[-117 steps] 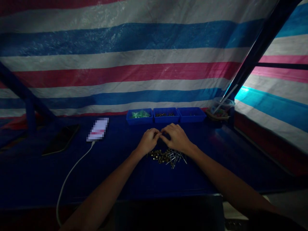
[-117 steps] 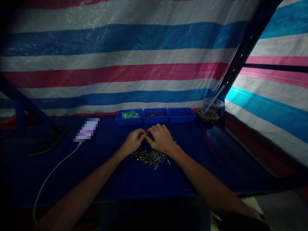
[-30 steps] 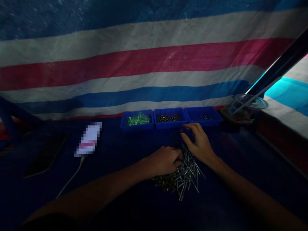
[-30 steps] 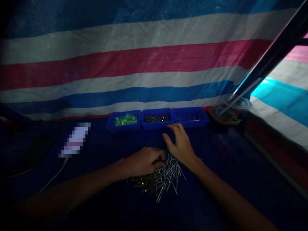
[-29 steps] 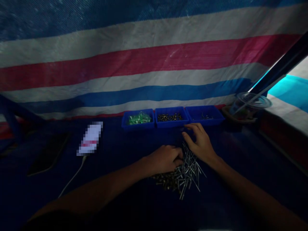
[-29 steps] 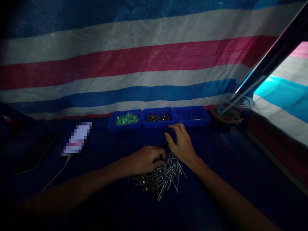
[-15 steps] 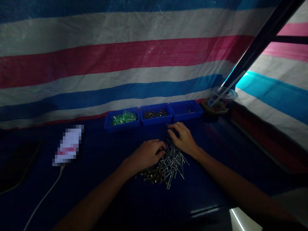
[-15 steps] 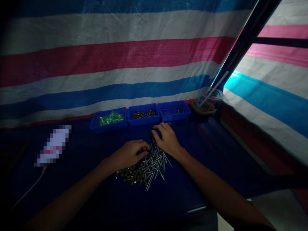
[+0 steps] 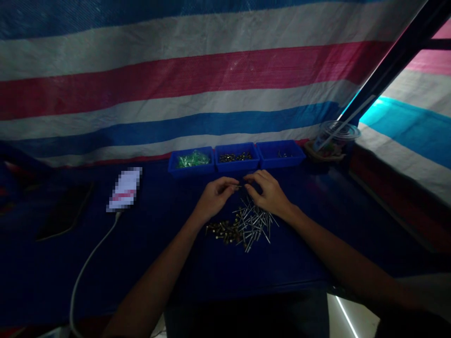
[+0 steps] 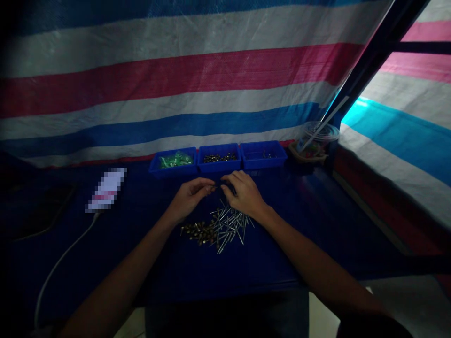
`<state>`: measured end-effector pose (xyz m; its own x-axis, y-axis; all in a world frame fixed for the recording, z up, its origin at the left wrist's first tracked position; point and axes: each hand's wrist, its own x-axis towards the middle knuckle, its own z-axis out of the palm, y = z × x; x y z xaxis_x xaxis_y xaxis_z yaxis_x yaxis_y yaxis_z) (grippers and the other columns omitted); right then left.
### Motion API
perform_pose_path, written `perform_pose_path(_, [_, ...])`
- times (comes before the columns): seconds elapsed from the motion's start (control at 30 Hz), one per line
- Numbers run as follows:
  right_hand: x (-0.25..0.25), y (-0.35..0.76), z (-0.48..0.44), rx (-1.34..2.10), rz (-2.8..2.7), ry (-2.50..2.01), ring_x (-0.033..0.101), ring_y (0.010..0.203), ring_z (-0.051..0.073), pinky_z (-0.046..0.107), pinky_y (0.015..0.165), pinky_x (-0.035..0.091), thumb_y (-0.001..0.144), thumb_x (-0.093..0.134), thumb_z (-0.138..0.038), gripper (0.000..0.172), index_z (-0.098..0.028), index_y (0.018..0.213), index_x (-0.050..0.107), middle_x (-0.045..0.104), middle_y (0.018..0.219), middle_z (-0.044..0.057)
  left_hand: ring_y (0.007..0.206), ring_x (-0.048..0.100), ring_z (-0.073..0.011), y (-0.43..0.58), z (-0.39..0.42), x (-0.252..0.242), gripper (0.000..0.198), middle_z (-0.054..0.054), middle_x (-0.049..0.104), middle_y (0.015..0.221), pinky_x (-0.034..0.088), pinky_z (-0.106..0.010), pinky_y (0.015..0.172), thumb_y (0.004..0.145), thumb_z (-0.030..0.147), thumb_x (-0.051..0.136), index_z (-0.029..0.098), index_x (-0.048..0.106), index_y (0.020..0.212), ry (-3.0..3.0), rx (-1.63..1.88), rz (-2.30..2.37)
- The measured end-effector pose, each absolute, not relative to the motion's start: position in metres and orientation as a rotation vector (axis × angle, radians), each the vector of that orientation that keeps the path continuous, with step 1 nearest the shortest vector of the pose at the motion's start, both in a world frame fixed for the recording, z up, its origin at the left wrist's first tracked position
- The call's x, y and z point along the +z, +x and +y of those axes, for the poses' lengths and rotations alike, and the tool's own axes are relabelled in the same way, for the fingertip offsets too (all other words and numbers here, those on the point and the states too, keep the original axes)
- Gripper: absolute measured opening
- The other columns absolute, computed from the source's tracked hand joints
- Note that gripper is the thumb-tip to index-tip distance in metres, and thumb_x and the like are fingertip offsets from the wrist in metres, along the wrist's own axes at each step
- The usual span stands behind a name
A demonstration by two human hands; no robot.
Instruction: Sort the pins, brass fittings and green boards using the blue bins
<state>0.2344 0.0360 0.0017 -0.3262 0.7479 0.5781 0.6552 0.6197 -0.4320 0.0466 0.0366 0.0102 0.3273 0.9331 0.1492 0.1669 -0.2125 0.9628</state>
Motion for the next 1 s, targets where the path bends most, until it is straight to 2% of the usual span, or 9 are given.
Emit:
perform_pose_path(0.27, [0.015,0.207,0.029,-0.029,-2.224,-1.223,0.052,0.081,0.020,0.034,0.071,0.036,0.091,0.047,-0.030,0.020,-0.018,0.088,0.063,0.062,0.084,0.007,0.081,0.064,-0.0166,0.043,0.042,0.004,0.023,-0.006,0.070,0.088,0.049,-0.029,0.077,0.079,0.030,0.060,0.013,0.065,0.094,1.559,1.195,1.003])
perform_pose_path(0.4, [0.023,0.198,0.030,-0.084,-2.240,-1.257,0.053,0.080,0.021,0.034,0.071,0.035,0.092,0.045,-0.028,0.022,-0.019,0.086,0.064,0.062,0.083,0.007,0.073,0.062,-0.0154,0.037,0.045,0.006,0.024,-0.004,0.067,0.076,0.046,-0.025,0.070,0.083,0.036,0.054,0.014,0.063,0.082,1.756,1.224,1.170])
perform_pose_path(0.5, [0.022,0.191,0.030,-0.079,-2.161,-1.249,0.055,0.082,0.021,0.034,0.073,0.037,0.092,0.043,-0.026,0.021,-0.019,0.088,0.063,0.063,0.085,0.007,0.065,0.058,-0.0145,0.035,0.044,0.006,0.035,-0.002,0.063,0.067,0.042,-0.024,0.062,0.089,0.041,0.044,0.015,0.060,0.072,1.875,1.206,1.320])
perform_pose_path(0.7, [0.016,0.189,0.025,-0.036,-2.054,-1.171,0.057,0.080,0.019,0.032,0.075,0.042,0.091,0.043,-0.026,0.019,-0.019,0.082,0.059,0.063,0.081,0.006,0.064,0.056,-0.0145,0.040,0.041,0.008,0.041,-0.002,0.060,0.065,0.039,-0.024,0.061,0.092,0.042,0.035,0.015,0.057,0.070,1.967,1.140,1.287])
perform_pose_path(0.8, [0.033,0.196,0.022,-0.107,-1.883,-1.124,0.057,0.076,0.019,0.032,0.072,0.043,0.092,0.041,-0.029,0.023,-0.019,0.081,0.058,0.062,0.077,0.006,0.068,0.058,-0.0145,0.031,0.040,0.014,0.039,-0.002,0.063,0.071,0.042,-0.025,0.064,0.092,0.041,0.036,0.015,0.062,0.081,2.049,0.967,1.188])
perform_pose_path(0.9, [0.062,0.205,0.027,-0.230,-1.609,-1.072,0.057,0.076,0.019,0.034,0.073,0.044,0.094,0.036,-0.033,0.027,-0.020,0.087,0.059,0.061,0.080,0.007,0.067,0.058,-0.0140,0.016,0.039,0.019,0.030,-0.002,0.065,0.074,0.042,-0.024,0.062,0.085,0.041,0.051,0.016,0.065,0.094,2.189,0.581,1.074])
perform_pose_path(1.0, [0.080,0.215,0.045,-0.321,-1.514,-1.154,0.056,0.083,0.021,0.038,0.078,0.043,0.094,0.037,-0.035,0.027,-0.020,0.097,0.060,0.062,0.086,0.008,0.063,0.059,-0.0136,0.007,0.038,0.018,0.033,-0.001,0.064,0.072,0.041,-0.023,0.057,0.074,0.042,0.065,0.016,0.067,0.094,2.209,0.259,1.028])
